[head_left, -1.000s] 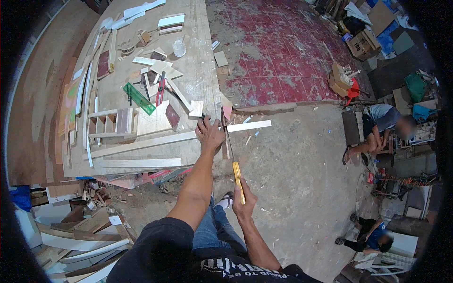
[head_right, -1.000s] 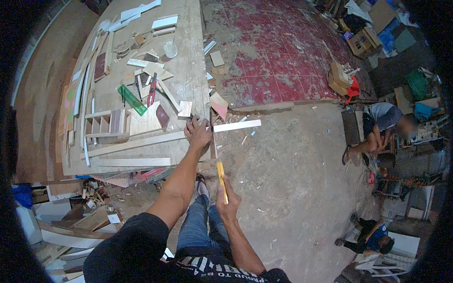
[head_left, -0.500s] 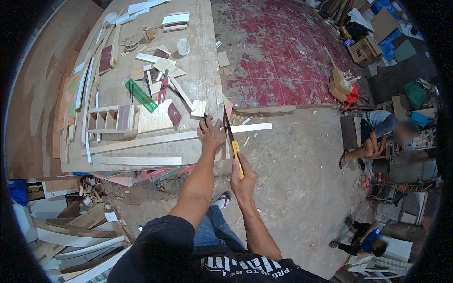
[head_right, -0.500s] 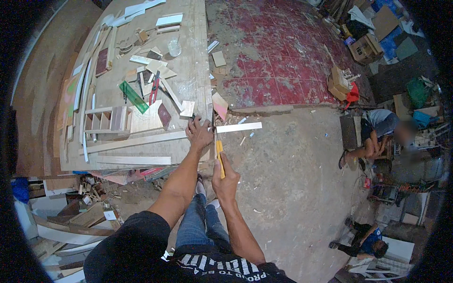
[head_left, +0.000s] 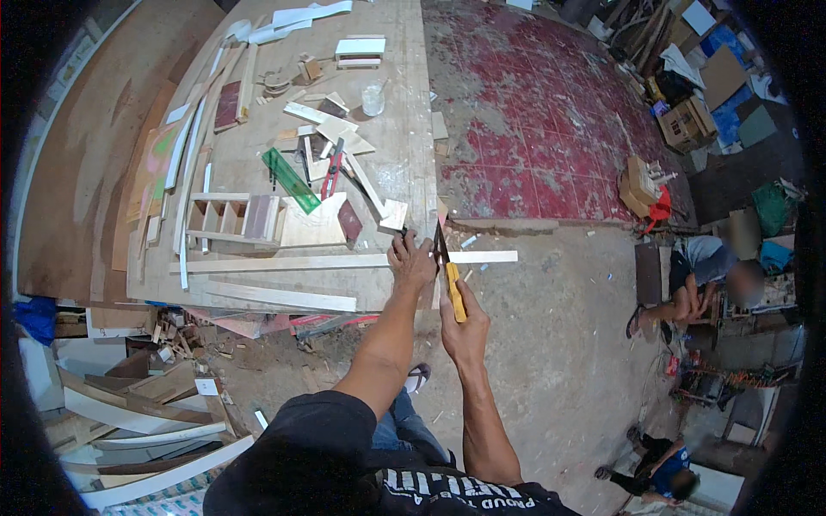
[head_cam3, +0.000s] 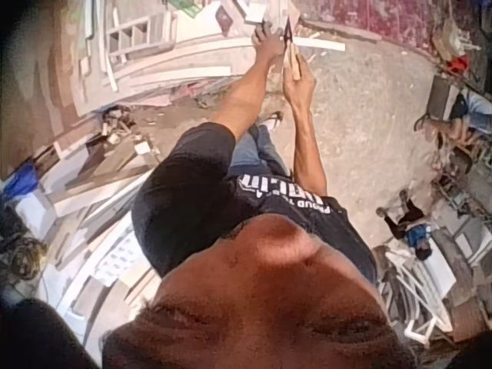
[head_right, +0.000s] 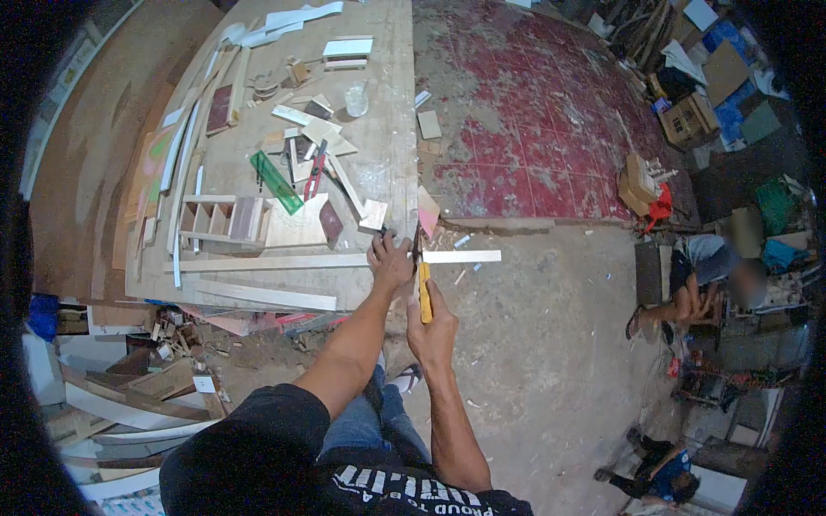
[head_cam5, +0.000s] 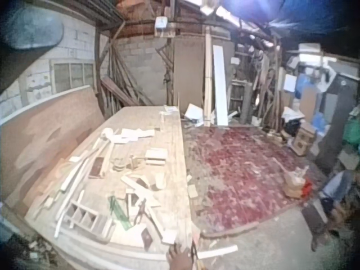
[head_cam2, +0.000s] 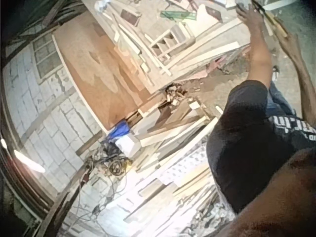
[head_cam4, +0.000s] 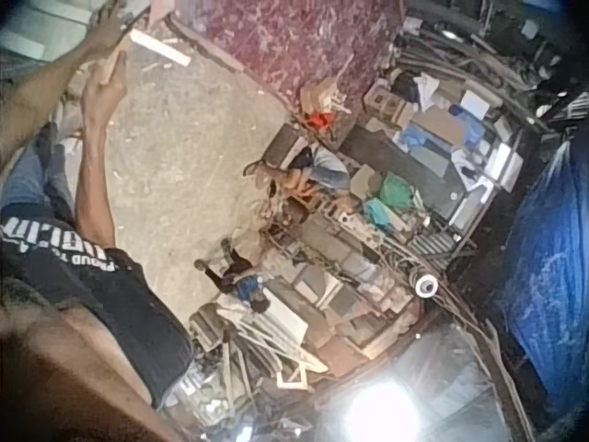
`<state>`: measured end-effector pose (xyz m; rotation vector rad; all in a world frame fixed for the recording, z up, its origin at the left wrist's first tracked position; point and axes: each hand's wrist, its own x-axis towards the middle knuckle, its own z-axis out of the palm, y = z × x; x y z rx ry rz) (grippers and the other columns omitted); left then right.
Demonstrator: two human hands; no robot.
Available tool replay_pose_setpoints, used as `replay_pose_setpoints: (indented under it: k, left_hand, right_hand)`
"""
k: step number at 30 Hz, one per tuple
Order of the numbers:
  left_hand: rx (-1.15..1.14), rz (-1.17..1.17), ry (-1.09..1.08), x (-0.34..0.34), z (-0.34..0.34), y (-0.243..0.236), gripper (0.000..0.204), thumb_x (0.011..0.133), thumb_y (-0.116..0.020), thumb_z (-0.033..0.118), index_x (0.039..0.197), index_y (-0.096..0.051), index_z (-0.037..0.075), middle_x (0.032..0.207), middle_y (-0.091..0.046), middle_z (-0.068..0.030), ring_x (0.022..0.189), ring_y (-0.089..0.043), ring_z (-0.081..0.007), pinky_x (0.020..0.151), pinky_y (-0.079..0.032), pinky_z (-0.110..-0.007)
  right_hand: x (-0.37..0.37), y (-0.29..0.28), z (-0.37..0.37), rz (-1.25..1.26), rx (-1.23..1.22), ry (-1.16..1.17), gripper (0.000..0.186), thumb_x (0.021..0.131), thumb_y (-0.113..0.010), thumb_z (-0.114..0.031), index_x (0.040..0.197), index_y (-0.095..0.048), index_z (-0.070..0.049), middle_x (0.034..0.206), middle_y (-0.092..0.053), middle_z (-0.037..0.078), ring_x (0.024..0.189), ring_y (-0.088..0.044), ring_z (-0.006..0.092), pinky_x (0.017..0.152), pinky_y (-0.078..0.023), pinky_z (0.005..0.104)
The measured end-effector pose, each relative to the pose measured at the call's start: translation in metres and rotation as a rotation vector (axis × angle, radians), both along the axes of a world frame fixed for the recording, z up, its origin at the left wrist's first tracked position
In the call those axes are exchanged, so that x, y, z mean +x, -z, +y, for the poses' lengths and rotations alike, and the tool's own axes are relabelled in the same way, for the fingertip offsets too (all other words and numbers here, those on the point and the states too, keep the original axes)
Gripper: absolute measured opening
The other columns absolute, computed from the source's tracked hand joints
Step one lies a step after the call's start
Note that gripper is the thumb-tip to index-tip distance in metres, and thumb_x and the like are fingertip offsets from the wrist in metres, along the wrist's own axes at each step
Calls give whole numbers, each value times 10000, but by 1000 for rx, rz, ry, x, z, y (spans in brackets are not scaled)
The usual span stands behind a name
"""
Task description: Measuring and sawing a piece of wood in a workshop.
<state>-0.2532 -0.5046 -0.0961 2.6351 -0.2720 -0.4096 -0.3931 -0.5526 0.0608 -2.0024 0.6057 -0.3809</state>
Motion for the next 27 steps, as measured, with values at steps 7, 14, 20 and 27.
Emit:
replay_pose_setpoints:
  k: [7, 14, 20, 27]
  left_hand:
    - [25, 4, 19, 0, -1, 0, 414, 866, -543, 269, 1275, -603, 240, 1516, -303, -115, 1435, -152, -402, 1120, -102, -563]
    - [14, 10, -16, 6, -2, 2, 426, 874, -565, 302, 1297, -589, 247, 1523, -298, -137, 1435, -151, -407, 1129, -97, -572]
    - [2, 39, 28, 6, -2, 7, 395, 880, -587, 318, 1266, -596, 232, 1517, -288, -142, 1449, -98, -432, 1127, -92, -595]
    - [-1, 30, 12, 2, -7, 5, 402, 883, -604, 339, 1268, -598, 225, 1508, -297, -143, 1438, -120, -436, 1122, -98, -600]
  right_hand:
    - [-8, -4, 1, 18, 89, -86, 472, 953, -645, -189, 1349, -525, 38, 1021, -693, 217, 830, -670, 195, 753, -526, 299]
    - [-31, -13, 3, -9, 39, -24, 404, 975, -625, -215, 1312, -575, 2, 831, -675, 111, 702, -591, 123, 617, -486, 272]
    - [-22, -10, -1, -79, 7, -35, 378, 977, -628, -215, 1278, -595, 10, 925, -700, 182, 785, -609, 156, 704, -503, 309]
    - [0, -21, -9, 185, 149, -25, 383, 978, -622, -203, 1283, -588, 26, 1128, -689, 225, 985, -677, 190, 832, -529, 303]
